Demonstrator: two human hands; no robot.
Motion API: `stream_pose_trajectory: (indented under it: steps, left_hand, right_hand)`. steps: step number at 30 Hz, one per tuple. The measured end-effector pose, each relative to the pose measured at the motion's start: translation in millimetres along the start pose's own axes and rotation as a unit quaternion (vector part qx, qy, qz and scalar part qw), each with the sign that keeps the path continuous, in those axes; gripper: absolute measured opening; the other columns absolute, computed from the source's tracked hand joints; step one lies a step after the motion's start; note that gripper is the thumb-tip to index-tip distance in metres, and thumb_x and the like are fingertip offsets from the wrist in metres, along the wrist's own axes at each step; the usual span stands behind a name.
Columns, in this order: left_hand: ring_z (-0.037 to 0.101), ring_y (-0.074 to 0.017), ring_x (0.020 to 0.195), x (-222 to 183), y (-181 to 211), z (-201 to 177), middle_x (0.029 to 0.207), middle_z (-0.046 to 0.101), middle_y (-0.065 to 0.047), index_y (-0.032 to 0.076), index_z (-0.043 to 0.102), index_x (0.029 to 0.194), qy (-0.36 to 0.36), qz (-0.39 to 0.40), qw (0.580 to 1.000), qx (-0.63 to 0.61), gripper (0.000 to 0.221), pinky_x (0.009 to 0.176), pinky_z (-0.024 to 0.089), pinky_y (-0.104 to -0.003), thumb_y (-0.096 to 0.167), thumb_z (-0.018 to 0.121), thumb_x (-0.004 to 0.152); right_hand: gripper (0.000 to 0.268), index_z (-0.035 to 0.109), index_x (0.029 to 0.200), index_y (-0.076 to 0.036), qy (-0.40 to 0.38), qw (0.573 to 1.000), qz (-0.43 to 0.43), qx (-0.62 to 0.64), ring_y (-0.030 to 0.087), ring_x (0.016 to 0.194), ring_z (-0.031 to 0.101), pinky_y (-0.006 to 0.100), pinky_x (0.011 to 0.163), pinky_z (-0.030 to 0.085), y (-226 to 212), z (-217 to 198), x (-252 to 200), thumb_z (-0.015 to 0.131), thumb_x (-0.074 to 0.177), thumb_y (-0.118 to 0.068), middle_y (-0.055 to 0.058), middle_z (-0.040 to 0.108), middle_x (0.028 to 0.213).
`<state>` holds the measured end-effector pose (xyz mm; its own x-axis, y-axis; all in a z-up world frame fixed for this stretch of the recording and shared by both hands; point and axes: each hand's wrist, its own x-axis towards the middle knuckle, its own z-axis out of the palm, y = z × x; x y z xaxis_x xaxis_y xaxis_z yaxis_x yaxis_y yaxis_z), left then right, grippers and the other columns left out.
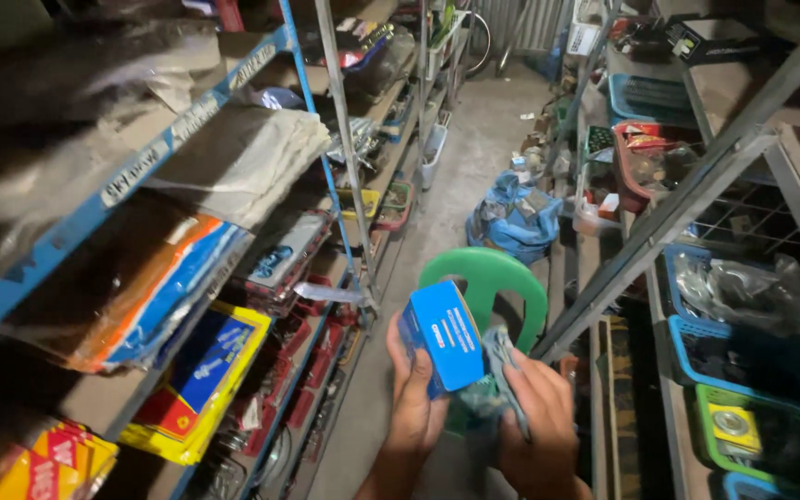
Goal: Wiping dust off motorcycle part boxes using a cloth and organizing them.
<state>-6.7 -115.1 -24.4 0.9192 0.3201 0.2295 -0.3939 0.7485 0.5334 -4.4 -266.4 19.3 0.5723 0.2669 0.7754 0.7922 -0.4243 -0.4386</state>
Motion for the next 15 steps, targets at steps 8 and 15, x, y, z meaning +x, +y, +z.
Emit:
stream_pose_trajectory:
  steps: [8,15]
  left_hand:
    - [0.049,-0.0299,0.134,18.5,37.2,-27.2,0.158,0.040,-0.018,0.014,0.020,0.162,0.033,-0.038,0.992,0.113,0.066,0.110,0.040,-0.040,0.025,0.050,0.104]
    - [0.048,-0.0291,0.138,32.6,63.0,-55.5,0.160,0.040,-0.019,0.012,0.017,0.162,-0.044,-0.076,0.987,0.137,0.074,0.112,0.037,-0.037,0.022,0.051,0.097]
  right_hand:
    - [0.054,0.061,0.135,-0.003,-0.174,0.984,-0.048,-0.012,0.033,0.140,0.055,0.055,0.117,0.032,-51.2,18.3,67.5,0.068,0.082,-0.012,0.015,0.064,0.143]
    - [0.057,0.049,0.149,-0.001,-0.199,0.979,0.026,-0.018,0.032,0.151,0.039,0.050,0.123,0.019,-65.0,56.1,93.1,0.050,0.094,-0.021,0.017,0.047,0.159]
